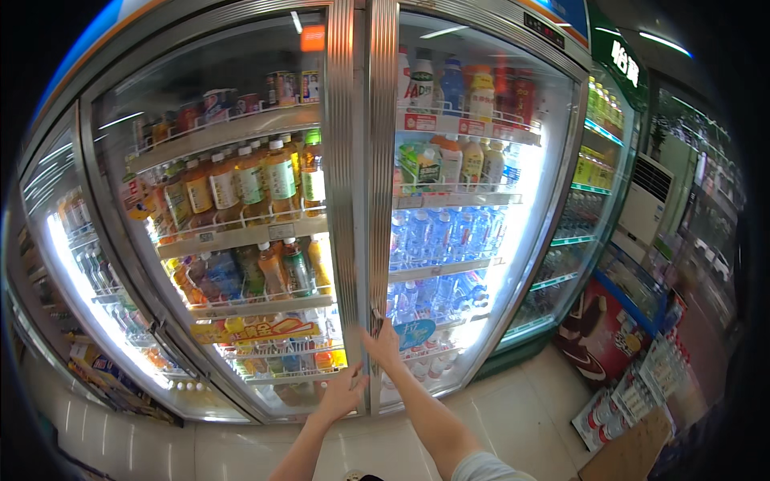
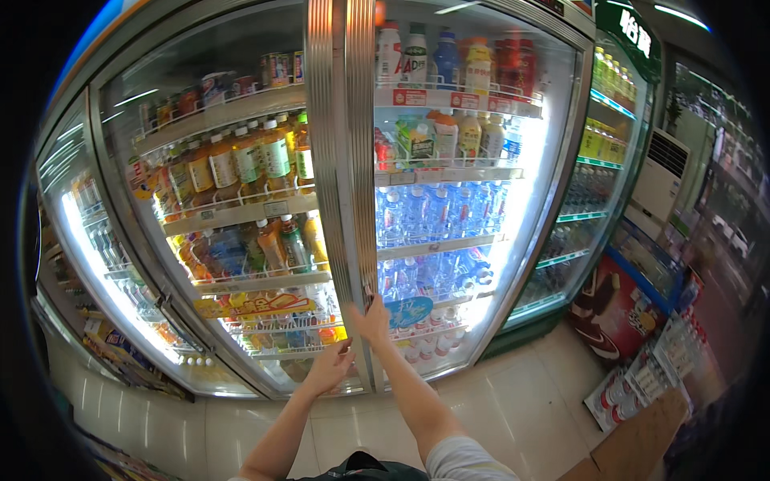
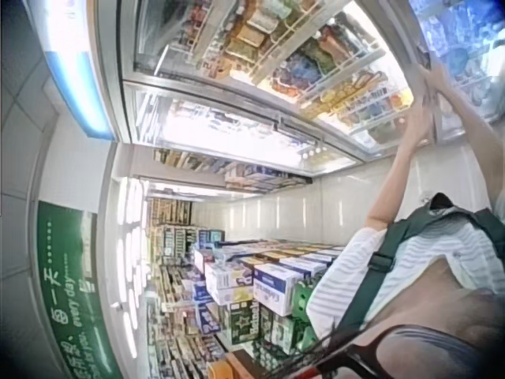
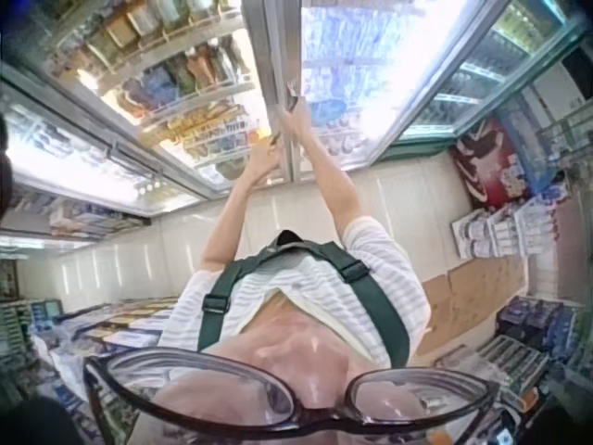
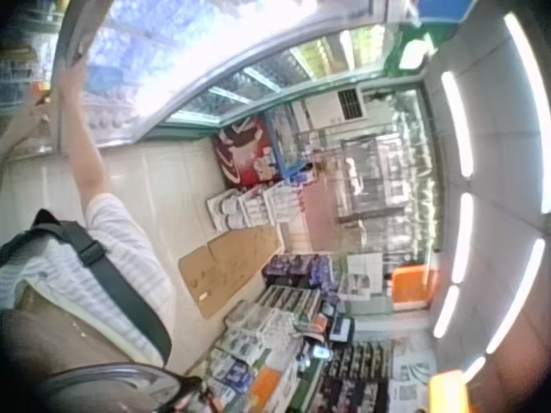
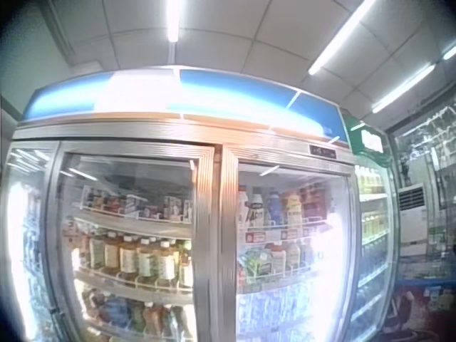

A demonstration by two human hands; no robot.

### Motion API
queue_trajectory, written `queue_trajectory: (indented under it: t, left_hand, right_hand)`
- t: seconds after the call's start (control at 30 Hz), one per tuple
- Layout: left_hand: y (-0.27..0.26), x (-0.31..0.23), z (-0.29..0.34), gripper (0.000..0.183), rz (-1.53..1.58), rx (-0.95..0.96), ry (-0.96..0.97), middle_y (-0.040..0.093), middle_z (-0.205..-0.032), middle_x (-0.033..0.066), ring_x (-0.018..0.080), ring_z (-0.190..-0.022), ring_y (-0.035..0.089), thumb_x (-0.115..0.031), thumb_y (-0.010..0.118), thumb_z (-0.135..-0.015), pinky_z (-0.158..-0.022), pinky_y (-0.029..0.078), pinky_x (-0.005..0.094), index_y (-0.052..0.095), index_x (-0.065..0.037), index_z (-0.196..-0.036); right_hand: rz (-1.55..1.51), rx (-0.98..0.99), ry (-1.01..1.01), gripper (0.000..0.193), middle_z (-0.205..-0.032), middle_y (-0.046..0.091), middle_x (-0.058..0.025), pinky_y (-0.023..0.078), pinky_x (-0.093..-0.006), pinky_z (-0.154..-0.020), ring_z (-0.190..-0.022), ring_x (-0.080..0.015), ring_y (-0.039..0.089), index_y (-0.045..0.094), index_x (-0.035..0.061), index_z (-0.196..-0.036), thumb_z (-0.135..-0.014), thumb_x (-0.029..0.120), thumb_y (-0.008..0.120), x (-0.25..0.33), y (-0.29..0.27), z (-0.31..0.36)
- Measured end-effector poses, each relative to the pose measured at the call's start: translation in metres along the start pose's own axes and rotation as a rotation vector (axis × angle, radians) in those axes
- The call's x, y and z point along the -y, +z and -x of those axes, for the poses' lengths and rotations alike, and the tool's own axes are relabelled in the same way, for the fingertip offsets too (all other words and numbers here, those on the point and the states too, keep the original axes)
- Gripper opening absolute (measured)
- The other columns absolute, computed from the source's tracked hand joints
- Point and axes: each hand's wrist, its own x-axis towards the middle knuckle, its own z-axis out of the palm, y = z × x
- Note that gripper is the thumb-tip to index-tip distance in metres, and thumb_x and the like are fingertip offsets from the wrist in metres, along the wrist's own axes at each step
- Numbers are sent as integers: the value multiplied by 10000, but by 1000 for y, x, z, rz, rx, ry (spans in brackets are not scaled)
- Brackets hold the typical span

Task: The person gathers several empty cardboard boxes from a cluttered storage area, carries them to the store aisle, and assembles them by folding the flaps and taping the seams. The person then flattens the assembled boxes and lays them on the floor.

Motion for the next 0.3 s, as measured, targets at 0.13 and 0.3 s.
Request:
queue_trajectory:
  t: [0.13,0.3]
  left_hand:
    - [-7,-20,-34,427,-66,-73,218,585,-1230,187,256,-1099,601,-198,552,-935,-935,468,347,492,25,-1294]
    - [-9,-47,-70,420,-91,53,335,596,-1215,190,267,-1090,609,-195,587,-906,-921,472,351,522,14,-1264]
  right_hand:
    - [20,-112,-52,405,-825,590,-163,461,-405,-685,-763,-326,583,501,-21,-1002,-761,229,709,-3,-36,66]
    - [72,-216,68,334,-864,598,-141,480,-395,-759,-822,-291,609,518,4,-1043,-790,152,677,-9,-103,165]
